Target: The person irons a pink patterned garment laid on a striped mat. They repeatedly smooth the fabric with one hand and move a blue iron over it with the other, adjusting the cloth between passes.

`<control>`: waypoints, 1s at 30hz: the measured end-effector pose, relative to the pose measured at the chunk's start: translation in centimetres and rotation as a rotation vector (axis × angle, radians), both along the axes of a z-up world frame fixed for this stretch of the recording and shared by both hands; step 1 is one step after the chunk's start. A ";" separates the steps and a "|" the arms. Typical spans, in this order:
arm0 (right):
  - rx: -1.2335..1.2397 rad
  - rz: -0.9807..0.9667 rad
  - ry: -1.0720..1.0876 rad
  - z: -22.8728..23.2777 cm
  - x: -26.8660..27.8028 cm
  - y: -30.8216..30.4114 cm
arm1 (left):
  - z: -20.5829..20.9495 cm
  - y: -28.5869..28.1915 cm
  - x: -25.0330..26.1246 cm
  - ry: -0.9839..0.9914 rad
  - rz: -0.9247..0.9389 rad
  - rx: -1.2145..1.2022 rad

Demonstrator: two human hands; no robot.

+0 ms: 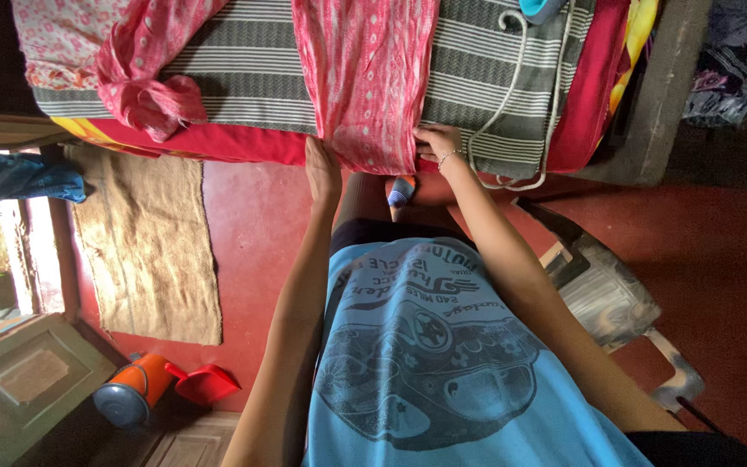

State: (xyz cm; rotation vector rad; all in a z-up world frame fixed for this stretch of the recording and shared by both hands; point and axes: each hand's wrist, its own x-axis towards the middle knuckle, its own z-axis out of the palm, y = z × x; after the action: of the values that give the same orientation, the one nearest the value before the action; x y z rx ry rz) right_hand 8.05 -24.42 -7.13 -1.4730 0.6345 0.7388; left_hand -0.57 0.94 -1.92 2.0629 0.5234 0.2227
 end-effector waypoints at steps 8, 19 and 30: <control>0.084 -0.072 0.088 0.1 -0.1 -1.2 | -4.7 1.5 -0.8 -0.138 0.100 0.153; -0.090 -0.109 -0.452 -5.4 -3.5 -2.0 | -2.0 0.4 -0.7 -0.074 0.182 0.100; -0.339 0.230 -0.958 1.5 -3.2 -1.7 | -1.3 0.5 0.3 0.064 0.155 0.296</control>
State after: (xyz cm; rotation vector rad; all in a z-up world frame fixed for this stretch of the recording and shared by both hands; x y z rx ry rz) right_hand 4.86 -26.14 -5.68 -1.9988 -0.1622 0.0241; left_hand -0.28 1.42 -3.25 2.3239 0.7261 0.3438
